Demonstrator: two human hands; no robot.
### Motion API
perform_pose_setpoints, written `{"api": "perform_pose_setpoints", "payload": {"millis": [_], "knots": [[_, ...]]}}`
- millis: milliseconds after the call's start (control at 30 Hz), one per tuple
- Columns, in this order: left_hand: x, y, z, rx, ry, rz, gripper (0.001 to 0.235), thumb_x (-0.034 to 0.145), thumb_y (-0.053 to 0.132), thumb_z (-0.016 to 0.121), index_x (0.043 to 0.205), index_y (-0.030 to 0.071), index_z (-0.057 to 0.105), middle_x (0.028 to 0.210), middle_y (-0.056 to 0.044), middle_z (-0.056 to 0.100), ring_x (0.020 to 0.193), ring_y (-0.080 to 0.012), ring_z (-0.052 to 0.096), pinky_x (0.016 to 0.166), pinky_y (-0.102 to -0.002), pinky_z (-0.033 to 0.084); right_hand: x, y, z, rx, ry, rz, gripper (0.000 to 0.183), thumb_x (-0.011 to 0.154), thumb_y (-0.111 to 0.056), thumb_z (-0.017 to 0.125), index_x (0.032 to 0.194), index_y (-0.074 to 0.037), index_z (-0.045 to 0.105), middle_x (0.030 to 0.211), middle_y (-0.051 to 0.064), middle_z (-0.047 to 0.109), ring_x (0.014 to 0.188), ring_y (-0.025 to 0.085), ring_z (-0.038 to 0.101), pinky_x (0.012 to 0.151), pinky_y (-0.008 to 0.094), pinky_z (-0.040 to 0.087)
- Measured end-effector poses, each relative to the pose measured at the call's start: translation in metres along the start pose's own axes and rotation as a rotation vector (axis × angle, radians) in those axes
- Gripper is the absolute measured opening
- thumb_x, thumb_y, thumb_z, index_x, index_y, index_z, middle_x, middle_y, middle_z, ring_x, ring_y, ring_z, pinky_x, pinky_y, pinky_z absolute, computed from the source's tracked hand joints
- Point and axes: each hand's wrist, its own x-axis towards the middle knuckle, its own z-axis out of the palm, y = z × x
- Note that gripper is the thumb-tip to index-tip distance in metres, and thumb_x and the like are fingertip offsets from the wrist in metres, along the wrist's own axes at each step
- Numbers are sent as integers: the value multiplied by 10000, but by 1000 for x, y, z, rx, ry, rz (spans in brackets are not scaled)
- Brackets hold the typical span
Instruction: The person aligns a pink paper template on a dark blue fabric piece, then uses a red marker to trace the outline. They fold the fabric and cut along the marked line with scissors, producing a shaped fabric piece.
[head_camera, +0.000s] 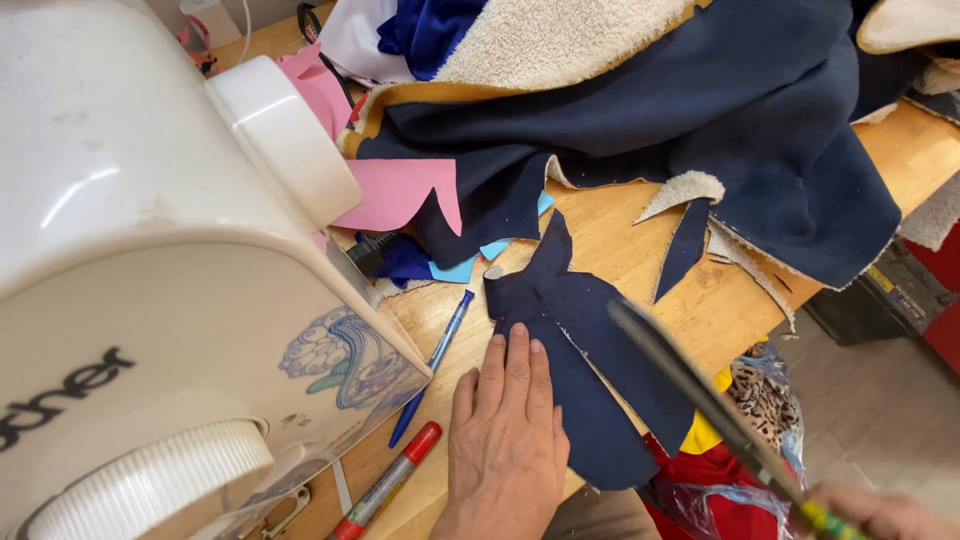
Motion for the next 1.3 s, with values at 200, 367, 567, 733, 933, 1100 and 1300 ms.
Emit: {"api": "perform_pose_setpoints", "payload": {"millis": [200, 367, 567, 733, 933, 1100, 1300], "knots": [[4, -1, -12, -36, 55, 12, 589, 956, 357, 543, 1434, 14, 543, 1519, -188, 510, 1333, -359, 477, 1054, -504, 389, -7, -81, -40, -708, 296, -534, 461, 612, -558, 938, 1024, -368, 853, 568, -22, 741, 518, 112, 656, 554, 247, 543], [15, -2, -47, -291, 124, 20, 265, 971, 163, 621, 1180, 0, 614, 1257, -234, 571, 1086, -368, 556, 872, -487, 475, -1, -181, -50, -1118, 510, -652, 735, 613, -826, 764, 1125, -305, 677, 861, -61, 815, 756, 107, 791, 701, 248, 631], [80, -32, 0, -33, 162, -97, 596, 867, 274, 780, 1350, -4, 567, 1119, -138, 625, 1005, -341, 547, 808, -458, 511, 30, -249, -55, -880, 332, -1114, 662, 821, -190, 699, 1461, -164, 532, 1334, 72, 679, 1173, 259, 700, 980, 443, 561], [95, -33, -9, -344, 159, -179, 159, 815, 244, 778, 873, 137, 676, 929, -45, 666, 951, -303, 578, 801, -443, 458, 38, -270, -33, -905, 403, -1357, 665, 829, -198, 664, 1479, -183, 527, 1358, 100, 623, 1220, 321, 553, 1016, 475, 453], [91, -19, -49, -1459, -51, -439, 131, 922, 72, 728, 998, 134, 641, 1063, -3, 691, 924, -66, 623, 845, -214, 513, -54, -240, 5, -415, 404, -1530, 582, 844, -263, 569, 1406, -115, 610, 1347, 108, 651, 1253, 282, 589, 1050, 461, 486], [78, -7, -72, -1800, -187, -409, 126, 969, 104, 694, 1088, 81, 659, 907, -51, 736, 743, -93, 685, 668, -213, 564, -94, -210, 54, 132, -504, -1236, 880, 721, -413, 730, 1517, -186, 430, 1581, 42, 501, 1289, 203, 619, 970, 410, 628], [51, -7, -112, -1737, -190, -440, 136, 971, 185, 689, 1057, 84, 658, 845, -25, 676, 653, -76, 606, 552, -211, 488, -114, -190, 70, 551, -871, -1164, 753, 774, 5, 768, 1482, -39, 515, 1094, 172, 769, 909, 236, 750, 785, 363, 643]]}}
